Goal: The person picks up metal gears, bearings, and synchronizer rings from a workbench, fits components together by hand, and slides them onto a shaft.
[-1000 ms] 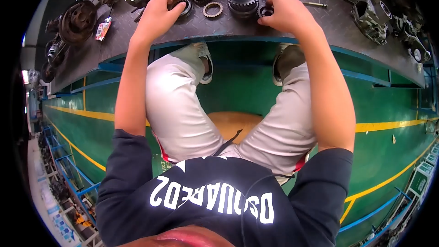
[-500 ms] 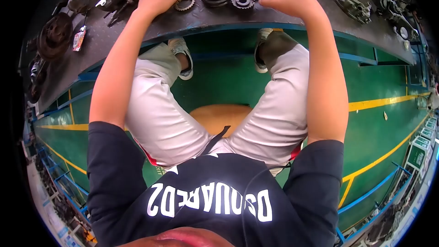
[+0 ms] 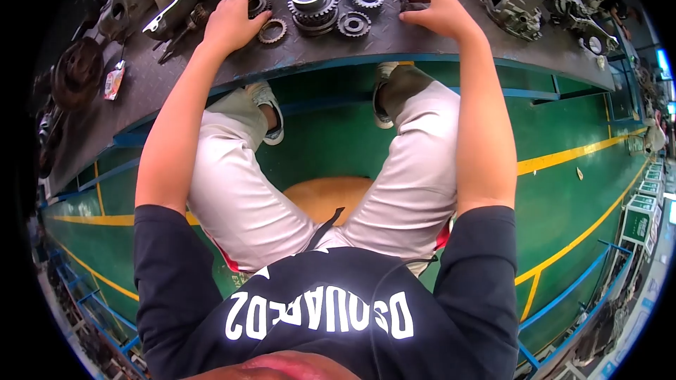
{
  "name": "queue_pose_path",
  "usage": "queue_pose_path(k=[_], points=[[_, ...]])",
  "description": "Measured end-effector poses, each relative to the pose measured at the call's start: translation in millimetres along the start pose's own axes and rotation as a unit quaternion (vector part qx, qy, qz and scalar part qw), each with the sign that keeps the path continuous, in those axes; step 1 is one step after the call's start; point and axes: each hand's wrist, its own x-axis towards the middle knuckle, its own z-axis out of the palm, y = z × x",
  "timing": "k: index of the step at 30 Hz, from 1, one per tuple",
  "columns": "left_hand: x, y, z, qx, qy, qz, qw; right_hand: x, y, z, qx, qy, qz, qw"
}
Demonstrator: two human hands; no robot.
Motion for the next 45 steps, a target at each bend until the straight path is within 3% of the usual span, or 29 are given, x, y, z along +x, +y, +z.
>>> queue_pose_path(k=[5,8,9,12,14,20,23,26,29,31,34,36,38,41,45], points=[[2,5,3,0.002,0.031,0.020,0.999,-1,2,-18,-0.147,-0.030,0.094,0.984],[3,12,2,-0.009,0.061,0.040,0.997,3,4,-10,-0.190,-0.007,0.058,0.980],[4,15,-1,-0.013,0.071,0.047,0.996,0,-7,-2,-0.295,0.062,-0.034,0.953],[9,24,-22,-0.048,0.023,0.046,0.998,27,-13,22,-0.108,0.041,-0.094,0.989],[6,27,-35,-0.075,-0.011,0.035,0.996,33,-24,40,-0.037,-0.034,-0.044,0.998],[-28,49,-75,-0.093,-0.129,0.011,0.987,47,-34,45,-0.099,-0.030,0.015,0.995],[-28,50,-64,-0.059,-0.151,0.004,0.987,56,-41,50,-0.153,0.009,0.027,0.988],[-25,46,-54,-0.062,-0.169,0.003,0.984,50,-66,38,-0.155,-0.026,0.095,0.983],[-22,49,-63,-0.064,-0.214,-0.012,0.975,41,-75,29,0.024,-0.006,0.185,0.983],[-21,49,-72,-0.072,-0.226,-0.016,0.971,39,-62,25,0.230,-0.012,0.156,0.960],[-23,41,-78,-0.201,-0.069,-0.063,0.975,39,-68,17,0.496,-0.029,0.105,0.862],[-25,42,-85,-0.266,0.092,-0.007,0.960,34,-88,15,0.611,-0.053,0.052,0.788],[-32,65,-116,-0.481,0.106,0.003,0.870,21,-119,9,0.650,-0.091,-0.001,0.754],[-46,91,-138,-0.663,0.137,0.091,0.730,12,-146,11,0.666,-0.097,-0.072,0.736],[-57,107,-138,-0.693,0.170,0.091,0.694,-2,-168,14,0.659,-0.097,-0.107,0.738]])
